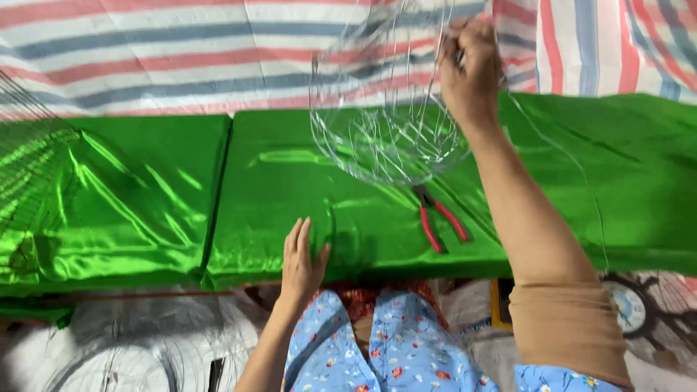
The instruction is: Attaching and weaving thin metal wires onto a wire mesh frame to build a structure.
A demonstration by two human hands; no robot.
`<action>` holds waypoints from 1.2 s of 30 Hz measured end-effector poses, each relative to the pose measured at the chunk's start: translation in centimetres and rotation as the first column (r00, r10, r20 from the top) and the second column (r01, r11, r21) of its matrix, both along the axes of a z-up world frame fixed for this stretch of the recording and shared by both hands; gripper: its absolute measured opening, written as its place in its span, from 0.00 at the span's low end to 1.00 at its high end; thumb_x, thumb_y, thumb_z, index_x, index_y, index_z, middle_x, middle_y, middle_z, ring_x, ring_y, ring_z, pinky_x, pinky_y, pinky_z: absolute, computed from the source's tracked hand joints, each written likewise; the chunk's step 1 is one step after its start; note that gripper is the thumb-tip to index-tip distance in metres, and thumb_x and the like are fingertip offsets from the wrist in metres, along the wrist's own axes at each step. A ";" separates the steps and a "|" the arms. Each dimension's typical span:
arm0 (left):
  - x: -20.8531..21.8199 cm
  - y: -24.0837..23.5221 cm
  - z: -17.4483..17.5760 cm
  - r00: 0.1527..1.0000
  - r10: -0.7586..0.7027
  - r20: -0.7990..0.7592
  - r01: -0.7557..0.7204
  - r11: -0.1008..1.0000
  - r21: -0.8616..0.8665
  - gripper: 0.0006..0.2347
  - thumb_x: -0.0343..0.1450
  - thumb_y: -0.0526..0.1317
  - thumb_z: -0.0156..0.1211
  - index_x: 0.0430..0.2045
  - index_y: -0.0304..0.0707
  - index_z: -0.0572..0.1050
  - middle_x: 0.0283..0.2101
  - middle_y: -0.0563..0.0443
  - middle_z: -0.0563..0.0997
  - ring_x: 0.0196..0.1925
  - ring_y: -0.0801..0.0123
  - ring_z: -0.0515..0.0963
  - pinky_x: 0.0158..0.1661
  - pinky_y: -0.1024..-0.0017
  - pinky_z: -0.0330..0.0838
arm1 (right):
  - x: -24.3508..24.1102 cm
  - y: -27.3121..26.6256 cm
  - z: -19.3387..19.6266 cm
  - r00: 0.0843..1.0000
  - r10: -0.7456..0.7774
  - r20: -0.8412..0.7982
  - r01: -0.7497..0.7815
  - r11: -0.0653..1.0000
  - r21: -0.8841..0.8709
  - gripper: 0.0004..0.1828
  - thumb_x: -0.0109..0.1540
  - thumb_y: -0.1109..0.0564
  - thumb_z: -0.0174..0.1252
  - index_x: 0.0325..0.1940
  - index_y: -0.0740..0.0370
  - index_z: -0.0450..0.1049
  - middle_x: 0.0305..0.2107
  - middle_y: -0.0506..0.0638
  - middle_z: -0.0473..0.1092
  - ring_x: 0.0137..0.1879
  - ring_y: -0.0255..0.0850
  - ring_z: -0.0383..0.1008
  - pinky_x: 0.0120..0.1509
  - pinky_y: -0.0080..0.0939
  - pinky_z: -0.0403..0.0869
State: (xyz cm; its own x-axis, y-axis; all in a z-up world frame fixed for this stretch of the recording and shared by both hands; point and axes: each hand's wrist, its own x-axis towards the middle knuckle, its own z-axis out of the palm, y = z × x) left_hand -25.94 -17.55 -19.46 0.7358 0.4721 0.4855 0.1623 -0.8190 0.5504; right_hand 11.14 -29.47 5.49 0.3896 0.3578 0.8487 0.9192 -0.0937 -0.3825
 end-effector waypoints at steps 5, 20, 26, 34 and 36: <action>0.7 -1.6 5.8 0.958 -0.154 0.241 0.125 0.983 0.133 0.24 0.76 0.37 0.61 0.67 0.34 0.60 0.67 0.31 0.65 0.67 0.39 0.69 0.63 0.45 0.67 | -1.1 0.6 -0.9 0.994 -0.100 -0.044 0.100 0.995 0.008 0.13 0.69 0.58 0.59 0.31 0.59 0.65 0.37 0.52 0.66 0.47 0.45 0.67 0.53 0.48 0.71; 12.0 6.7 9.9 0.951 -0.035 0.308 -0.114 0.884 0.454 0.25 0.71 0.48 0.63 0.65 0.48 0.69 0.61 0.41 0.72 0.68 0.48 0.69 0.69 0.37 0.42 | 2.4 12.3 -4.1 0.930 -0.130 -0.343 -0.024 0.912 -0.410 0.21 0.64 0.44 0.60 0.20 0.55 0.73 0.19 0.50 0.71 0.35 0.52 0.78 0.39 0.50 0.73; 12.4 8.5 7.2 0.977 -0.020 0.213 -0.069 0.913 0.402 0.22 0.72 0.47 0.61 0.63 0.55 0.70 0.54 0.50 0.74 0.59 0.56 0.75 0.66 0.36 0.49 | 0.3 12.7 -2.7 0.922 -0.125 -0.366 -0.086 0.856 -0.509 0.19 0.66 0.51 0.61 0.22 0.58 0.74 0.34 0.57 0.74 0.44 0.57 0.78 0.51 0.56 0.73; 13.3 8.7 6.1 0.969 -0.025 0.244 -0.064 0.935 0.348 0.18 0.71 0.48 0.63 0.54 0.50 0.73 0.47 0.51 0.73 0.49 0.58 0.79 0.66 0.41 0.56 | 1.1 12.1 -2.4 0.893 -0.042 -0.449 -0.192 0.865 -0.463 0.13 0.68 0.46 0.60 0.42 0.58 0.80 0.37 0.56 0.74 0.50 0.54 0.75 0.56 0.57 0.72; 13.6 8.8 4.9 0.972 -0.015 0.235 -0.064 0.943 0.328 0.15 0.71 0.48 0.63 0.50 0.51 0.74 0.44 0.53 0.73 0.46 0.59 0.80 0.66 0.41 0.57 | -0.2 11.4 -2.3 0.872 0.036 -0.488 -0.250 0.890 -0.380 0.09 0.70 0.53 0.58 0.47 0.60 0.78 0.40 0.57 0.71 0.53 0.53 0.73 0.61 0.57 0.71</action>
State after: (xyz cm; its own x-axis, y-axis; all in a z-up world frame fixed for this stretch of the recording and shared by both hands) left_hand -12.33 -8.78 -14.56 0.5751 0.2715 0.7717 0.0858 -0.9581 0.2732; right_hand 10.93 -18.08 3.14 0.6075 0.7178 0.3402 0.6637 -0.2234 -0.7138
